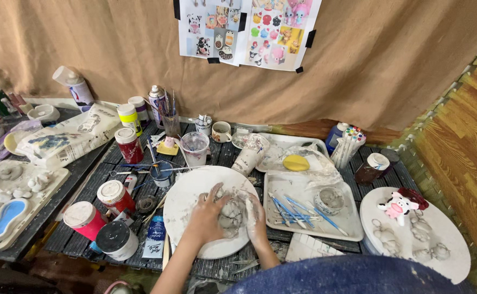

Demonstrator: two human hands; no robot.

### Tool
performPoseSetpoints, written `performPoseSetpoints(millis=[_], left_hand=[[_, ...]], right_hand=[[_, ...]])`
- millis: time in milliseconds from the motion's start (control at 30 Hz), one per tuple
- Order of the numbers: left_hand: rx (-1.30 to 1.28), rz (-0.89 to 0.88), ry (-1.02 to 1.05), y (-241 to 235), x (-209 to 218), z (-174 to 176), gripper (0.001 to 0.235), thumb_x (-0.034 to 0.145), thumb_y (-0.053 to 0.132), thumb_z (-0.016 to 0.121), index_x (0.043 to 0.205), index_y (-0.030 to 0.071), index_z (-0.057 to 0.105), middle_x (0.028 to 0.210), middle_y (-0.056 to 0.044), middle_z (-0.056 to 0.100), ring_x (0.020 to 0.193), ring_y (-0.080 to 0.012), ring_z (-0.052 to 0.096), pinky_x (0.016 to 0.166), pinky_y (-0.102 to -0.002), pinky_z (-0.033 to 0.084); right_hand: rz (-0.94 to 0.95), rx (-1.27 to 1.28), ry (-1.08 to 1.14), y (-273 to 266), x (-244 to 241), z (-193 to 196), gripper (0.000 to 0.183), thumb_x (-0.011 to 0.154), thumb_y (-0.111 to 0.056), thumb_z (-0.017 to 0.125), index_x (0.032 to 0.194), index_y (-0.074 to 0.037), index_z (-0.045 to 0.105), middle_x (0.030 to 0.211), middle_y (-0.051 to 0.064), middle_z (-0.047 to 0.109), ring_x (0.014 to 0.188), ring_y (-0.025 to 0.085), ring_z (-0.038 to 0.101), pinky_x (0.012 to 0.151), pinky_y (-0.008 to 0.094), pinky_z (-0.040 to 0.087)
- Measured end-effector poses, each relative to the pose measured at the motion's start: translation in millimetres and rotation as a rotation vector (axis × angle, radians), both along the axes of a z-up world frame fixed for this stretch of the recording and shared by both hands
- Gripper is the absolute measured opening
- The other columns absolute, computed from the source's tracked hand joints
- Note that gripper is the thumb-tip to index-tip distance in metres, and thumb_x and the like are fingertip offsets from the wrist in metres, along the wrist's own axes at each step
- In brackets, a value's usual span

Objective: The person kneads a lump of gray clay on a white rotating plate using both hands. They repeatedly press, fold, and turn the material to consolidate it into a cohesive mass. The workspace is cluttered with paint bottles, brushes, and other craft supplies.

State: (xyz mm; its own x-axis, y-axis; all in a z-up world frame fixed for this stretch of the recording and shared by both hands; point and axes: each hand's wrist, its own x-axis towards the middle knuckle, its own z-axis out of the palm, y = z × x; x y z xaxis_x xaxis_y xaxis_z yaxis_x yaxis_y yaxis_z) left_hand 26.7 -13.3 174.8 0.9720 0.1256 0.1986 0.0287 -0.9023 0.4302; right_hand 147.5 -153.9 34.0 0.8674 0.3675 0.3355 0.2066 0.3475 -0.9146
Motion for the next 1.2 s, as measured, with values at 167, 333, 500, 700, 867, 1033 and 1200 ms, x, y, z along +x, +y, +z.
performPoseSetpoints(millis=[167, 333, 500, 700, 867, 1033, 1200], left_hand=[[0.125, 0.11, 0.165, -10, 8, -6, 0.111, 0.048, 0.048, 0.094, 0.149, 0.025, 0.053, 0.145, -0.027, 0.045, 0.126, -0.0544, 0.049, 0.095, -0.051, 0.053], [0.027, 0.102, -0.122, -1, 16, -30, 0.071, 0.061, 0.045, 0.087, 0.124, 0.017, 0.069, 0.123, -0.031, 0.062, 0.1, -0.0485, 0.067, 0.083, -0.048, 0.057], [-0.011, 0.079, -0.331, 9, 21, -56, 0.054, 0.06, 0.035, 0.083, 0.111, 0.016, 0.076, 0.106, -0.029, 0.07, 0.089, -0.0406, 0.072, 0.082, -0.045, 0.057], [-0.001, 0.091, -0.164, 13, 20, -69, 0.055, 0.069, 0.038, 0.079, 0.12, 0.019, 0.07, 0.114, -0.022, 0.068, 0.101, -0.0398, 0.069, 0.089, -0.046, 0.055], [0.215, 0.031, -0.439, 8, -9, -58, 0.072, 0.085, 0.062, 0.07, 0.143, 0.02, 0.059, 0.159, -0.028, 0.027, 0.132, -0.0521, 0.051, 0.104, -0.059, 0.045], [-0.243, 0.117, -0.364, -4, -22, -49, 0.103, 0.073, 0.086, 0.048, 0.152, 0.02, 0.051, 0.171, -0.027, -0.003, 0.143, -0.0479, 0.036, 0.102, -0.059, 0.047], [-0.256, 0.407, -0.63, 16, -47, -68, 0.081, 0.1, 0.068, 0.024, 0.153, 0.01, 0.045, 0.168, -0.022, 0.019, 0.154, -0.0462, 0.02, 0.123, -0.062, 0.018]], right_hand=[[0.017, 0.05, 0.143, 0, -4, -14, 0.045, 0.104, -0.03, 0.053, 0.134, 0.004, 0.059, 0.132, 0.015, 0.065, 0.123, 0.022, 0.061, 0.108, 0.035, 0.046], [-0.164, -0.119, 0.058, 5, -6, -44, 0.043, 0.103, -0.026, 0.056, 0.134, 0.004, 0.059, 0.128, 0.014, 0.068, 0.119, 0.021, 0.062, 0.104, 0.033, 0.047], [-0.215, -0.143, 0.019, 4, -6, -43, 0.039, 0.102, -0.021, 0.058, 0.132, 0.003, 0.06, 0.123, 0.013, 0.07, 0.113, 0.02, 0.065, 0.099, 0.032, 0.051], [-0.272, -0.315, -0.125, 0, -27, -1, 0.03, 0.098, -0.017, 0.061, 0.124, -0.001, 0.065, 0.115, 0.013, 0.076, 0.107, 0.02, 0.07, 0.095, 0.033, 0.053], [-0.26, -0.382, -0.156, 2, -39, 21, 0.03, 0.096, -0.015, 0.062, 0.123, -0.003, 0.066, 0.116, 0.014, 0.075, 0.108, 0.022, 0.071, 0.095, 0.034, 0.054], [-0.285, -0.326, -0.302, -3, -41, 22, 0.037, 0.096, -0.016, 0.064, 0.13, -0.002, 0.059, 0.123, 0.016, 0.071, 0.116, 0.027, 0.069, 0.1, 0.036, 0.051], [-0.263, -0.625, -0.44, 4, -55, 38, 0.055, 0.088, -0.033, 0.071, 0.134, -0.012, 0.051, 0.135, 0.012, 0.061, 0.127, 0.03, 0.059, 0.109, 0.047, 0.047]])
